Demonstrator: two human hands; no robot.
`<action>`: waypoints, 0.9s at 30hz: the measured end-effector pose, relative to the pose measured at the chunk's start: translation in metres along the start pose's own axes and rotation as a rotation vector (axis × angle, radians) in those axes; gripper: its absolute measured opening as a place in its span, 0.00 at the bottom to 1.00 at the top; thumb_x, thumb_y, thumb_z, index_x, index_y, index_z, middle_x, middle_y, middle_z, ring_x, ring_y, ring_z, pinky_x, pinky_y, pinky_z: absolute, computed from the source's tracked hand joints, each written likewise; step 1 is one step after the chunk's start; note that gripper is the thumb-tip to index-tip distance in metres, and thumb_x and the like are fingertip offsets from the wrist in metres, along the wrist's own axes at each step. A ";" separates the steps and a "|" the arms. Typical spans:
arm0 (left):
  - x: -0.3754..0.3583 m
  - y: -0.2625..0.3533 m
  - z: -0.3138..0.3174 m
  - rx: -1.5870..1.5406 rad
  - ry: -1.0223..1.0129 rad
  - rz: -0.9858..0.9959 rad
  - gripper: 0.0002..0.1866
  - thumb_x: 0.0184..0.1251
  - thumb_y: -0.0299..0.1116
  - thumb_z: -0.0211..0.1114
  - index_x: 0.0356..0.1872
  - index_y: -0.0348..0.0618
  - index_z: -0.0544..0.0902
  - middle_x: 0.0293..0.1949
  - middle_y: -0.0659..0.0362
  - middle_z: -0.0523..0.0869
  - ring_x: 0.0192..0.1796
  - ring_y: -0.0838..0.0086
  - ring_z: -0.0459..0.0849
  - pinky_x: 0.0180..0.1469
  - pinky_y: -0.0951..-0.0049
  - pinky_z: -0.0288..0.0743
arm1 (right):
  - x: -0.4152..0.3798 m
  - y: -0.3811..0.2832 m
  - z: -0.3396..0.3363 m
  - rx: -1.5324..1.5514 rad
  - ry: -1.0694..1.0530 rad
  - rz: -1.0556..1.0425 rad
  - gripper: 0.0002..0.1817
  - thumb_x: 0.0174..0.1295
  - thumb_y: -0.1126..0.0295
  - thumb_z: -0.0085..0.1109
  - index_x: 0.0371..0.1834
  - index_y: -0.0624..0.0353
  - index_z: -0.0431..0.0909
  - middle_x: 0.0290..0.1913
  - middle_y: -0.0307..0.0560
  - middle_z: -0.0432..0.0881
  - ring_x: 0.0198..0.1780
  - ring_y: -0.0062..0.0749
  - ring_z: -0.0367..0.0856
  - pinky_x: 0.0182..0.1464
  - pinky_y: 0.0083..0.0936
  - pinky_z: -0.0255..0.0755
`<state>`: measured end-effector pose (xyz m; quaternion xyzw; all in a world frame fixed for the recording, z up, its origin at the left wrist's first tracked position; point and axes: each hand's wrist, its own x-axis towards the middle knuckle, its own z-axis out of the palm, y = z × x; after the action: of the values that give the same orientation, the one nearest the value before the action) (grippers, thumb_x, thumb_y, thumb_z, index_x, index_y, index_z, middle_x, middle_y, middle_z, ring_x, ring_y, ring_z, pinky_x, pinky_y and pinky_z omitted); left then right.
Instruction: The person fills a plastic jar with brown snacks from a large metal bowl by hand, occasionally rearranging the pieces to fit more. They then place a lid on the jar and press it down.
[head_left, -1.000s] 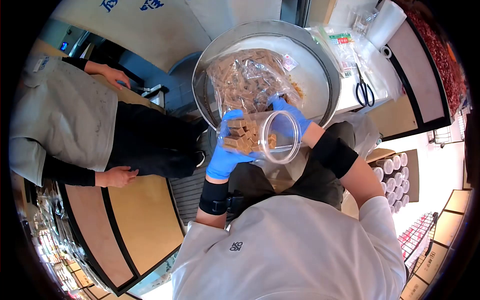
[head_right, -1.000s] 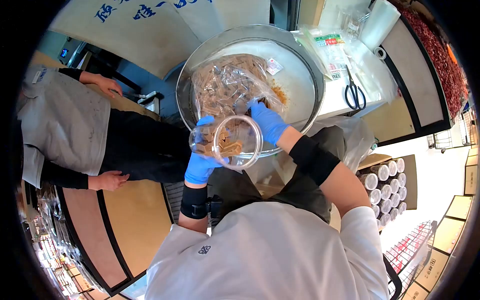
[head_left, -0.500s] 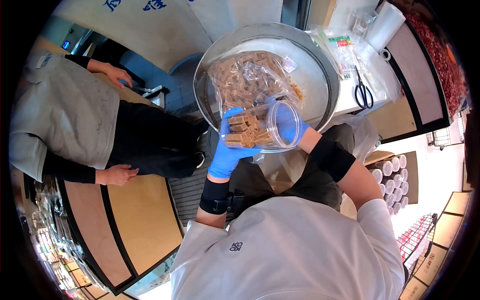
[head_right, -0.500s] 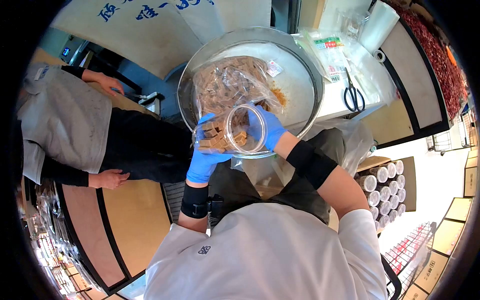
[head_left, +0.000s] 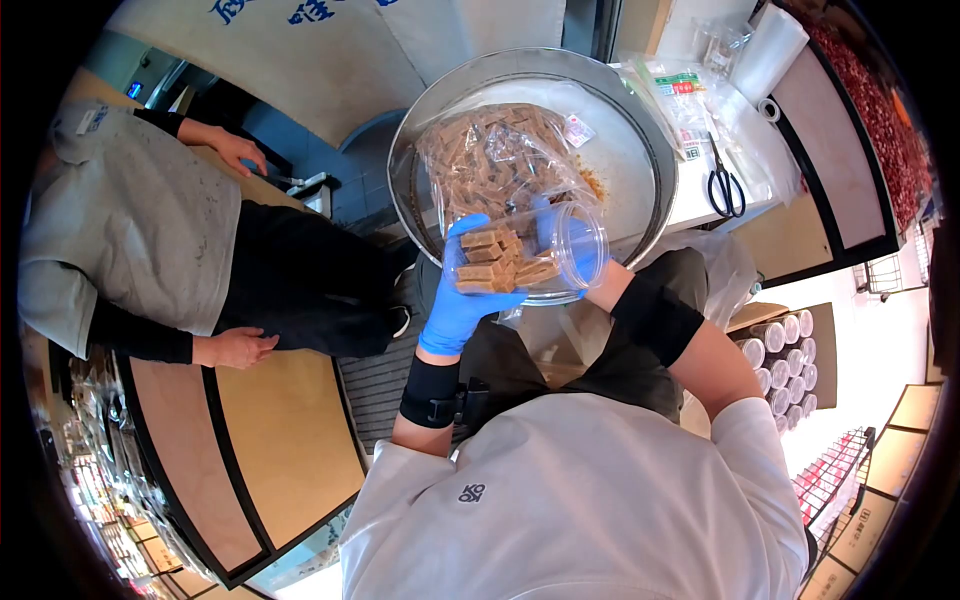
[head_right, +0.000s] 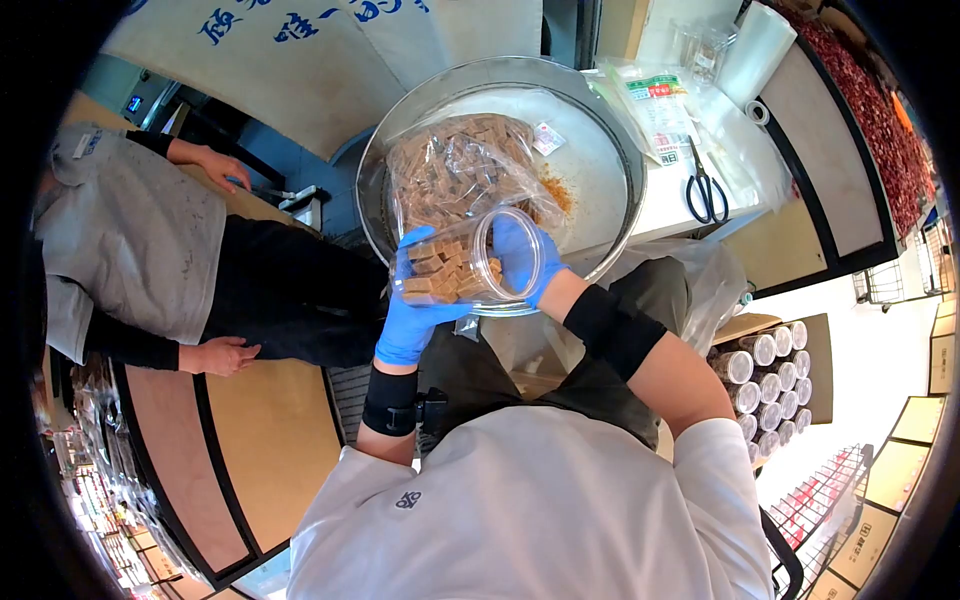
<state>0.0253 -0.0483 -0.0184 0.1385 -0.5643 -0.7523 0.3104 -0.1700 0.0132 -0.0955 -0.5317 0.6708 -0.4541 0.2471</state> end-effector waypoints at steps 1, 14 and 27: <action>0.000 0.000 0.000 0.002 0.002 0.001 0.53 0.38 0.19 0.82 0.70 0.48 0.63 0.60 0.59 0.74 0.63 0.69 0.75 0.67 0.65 0.73 | 0.000 0.000 0.000 0.055 0.013 -0.016 0.14 0.68 0.67 0.56 0.54 0.60 0.75 0.52 0.53 0.82 0.50 0.42 0.83 0.52 0.31 0.80; 0.000 0.005 -0.001 -0.035 0.011 -0.048 0.52 0.39 0.18 0.81 0.69 0.49 0.63 0.59 0.59 0.74 0.63 0.70 0.74 0.66 0.66 0.74 | -0.009 -0.028 -0.058 -0.207 -0.004 -0.169 0.24 0.55 0.67 0.69 0.55 0.58 0.76 0.48 0.58 0.84 0.48 0.54 0.84 0.49 0.39 0.78; 0.000 0.014 0.005 -0.034 0.057 -0.027 0.52 0.39 0.18 0.81 0.70 0.49 0.62 0.60 0.58 0.74 0.64 0.68 0.75 0.67 0.65 0.74 | -0.048 -0.061 -0.136 0.814 -0.092 0.183 0.28 0.64 0.58 0.66 0.63 0.59 0.71 0.49 0.46 0.82 0.40 0.23 0.82 0.44 0.20 0.80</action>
<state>0.0273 -0.0469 -0.0034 0.1622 -0.5407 -0.7615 0.3185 -0.2356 0.1035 0.0138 -0.3487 0.4692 -0.6342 0.5061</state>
